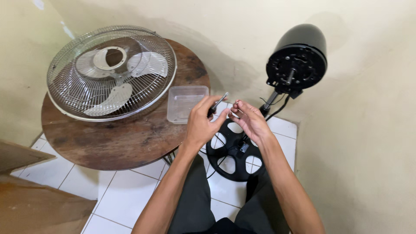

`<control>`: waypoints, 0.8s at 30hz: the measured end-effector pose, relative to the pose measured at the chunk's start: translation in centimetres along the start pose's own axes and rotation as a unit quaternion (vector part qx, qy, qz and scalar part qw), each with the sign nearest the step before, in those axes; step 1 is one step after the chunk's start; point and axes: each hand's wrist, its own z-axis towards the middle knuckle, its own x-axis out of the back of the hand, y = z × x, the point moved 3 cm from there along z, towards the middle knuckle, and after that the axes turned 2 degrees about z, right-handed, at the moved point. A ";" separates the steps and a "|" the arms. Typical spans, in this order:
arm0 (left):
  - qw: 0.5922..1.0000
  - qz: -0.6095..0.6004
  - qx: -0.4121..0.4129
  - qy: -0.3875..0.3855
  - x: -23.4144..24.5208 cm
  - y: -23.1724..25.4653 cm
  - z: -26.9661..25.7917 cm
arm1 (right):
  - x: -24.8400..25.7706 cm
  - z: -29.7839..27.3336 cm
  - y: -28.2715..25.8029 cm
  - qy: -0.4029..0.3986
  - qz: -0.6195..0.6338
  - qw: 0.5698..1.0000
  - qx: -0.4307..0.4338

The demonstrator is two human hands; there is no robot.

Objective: The person removes the rear motor housing of a standing electric fan by hand, then uses a screwdriver to loosen and remove screws from the motor assembly. The fan head and blades remain on a nearby table.

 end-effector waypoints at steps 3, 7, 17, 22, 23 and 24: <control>0.993 -0.050 -0.104 -0.027 -3.0 2.7 0.2 | 2.0 -2.9 -1.3 0.037 -0.023 0.999 -0.002; 0.985 -0.053 -0.147 -0.080 -7.3 4.2 0.7 | 4.6 -6.1 -3.9 0.043 -0.028 0.998 0.024; 0.982 -0.044 -0.161 -0.089 -14.3 5.2 2.0 | 9.7 -9.7 -8.2 0.104 -0.016 0.993 0.054; 0.989 -0.103 -0.106 -0.023 -16.1 4.4 3.0 | 9.6 -7.9 -12.2 0.238 -0.077 0.963 0.104; 0.987 -0.115 -0.114 -0.013 -16.3 4.2 3.2 | 9.6 -7.4 -12.9 0.261 -0.089 0.955 0.112; 0.984 -0.127 -0.123 -0.003 -16.6 4.0 3.4 | 9.5 -6.8 -13.3 0.253 -0.082 0.957 0.112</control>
